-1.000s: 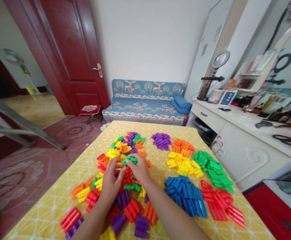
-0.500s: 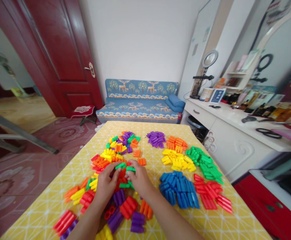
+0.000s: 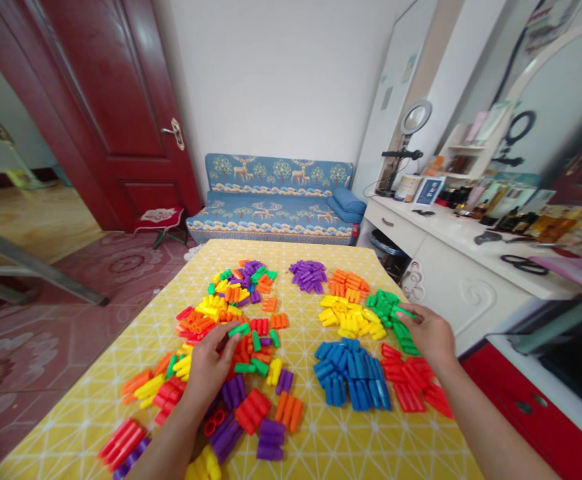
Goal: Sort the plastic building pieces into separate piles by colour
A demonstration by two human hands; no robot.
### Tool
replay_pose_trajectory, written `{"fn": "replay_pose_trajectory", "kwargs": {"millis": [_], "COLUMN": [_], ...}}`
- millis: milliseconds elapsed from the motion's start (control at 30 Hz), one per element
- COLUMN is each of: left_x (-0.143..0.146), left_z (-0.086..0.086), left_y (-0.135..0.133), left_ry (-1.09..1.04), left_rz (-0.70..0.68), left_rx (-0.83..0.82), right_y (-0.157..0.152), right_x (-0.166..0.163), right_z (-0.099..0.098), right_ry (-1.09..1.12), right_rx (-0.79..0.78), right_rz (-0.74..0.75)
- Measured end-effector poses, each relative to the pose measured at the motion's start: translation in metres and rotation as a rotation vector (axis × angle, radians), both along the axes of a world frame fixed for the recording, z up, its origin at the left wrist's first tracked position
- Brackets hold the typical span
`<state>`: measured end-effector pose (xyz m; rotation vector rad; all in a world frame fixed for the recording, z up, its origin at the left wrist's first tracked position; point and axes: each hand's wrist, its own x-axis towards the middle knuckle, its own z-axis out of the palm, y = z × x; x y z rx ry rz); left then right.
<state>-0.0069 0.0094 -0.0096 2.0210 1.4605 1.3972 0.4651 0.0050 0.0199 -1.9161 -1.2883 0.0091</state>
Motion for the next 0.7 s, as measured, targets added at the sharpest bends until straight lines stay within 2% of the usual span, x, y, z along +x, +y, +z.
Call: {"fn": "replay_pose_trajectory", "kwargs": {"millis": [67,167,300,533,700], "left_x": [0.0,0.0,0.001,0.0,0.0], "left_z": [0.0,0.0,0.001,0.003,0.001], "left_y": [0.0,0.0,0.0,-0.001,-0.001], "left_ry": [0.005,0.009,0.001,-0.001,0.007], "left_rz": [-0.005,-0.009,-0.006,0.005,-0.003], "left_rx": [0.002,0.01,0.016,0.007,0.009], "right_y": [-0.007,-0.013,-0.009,0.003,-0.001], "right_x": [0.024,0.038,0.033,0.019,0.007], "right_z": [-0.007,-0.015,-0.02,-0.022,-0.015], "right_ry": [0.003,0.004,0.018,-0.032,-0.154], "right_rx": [-0.049,-0.047,-0.011,-0.021,0.075], "right_rz": [-0.02,-0.008,0.035,0.013,-0.017]}}
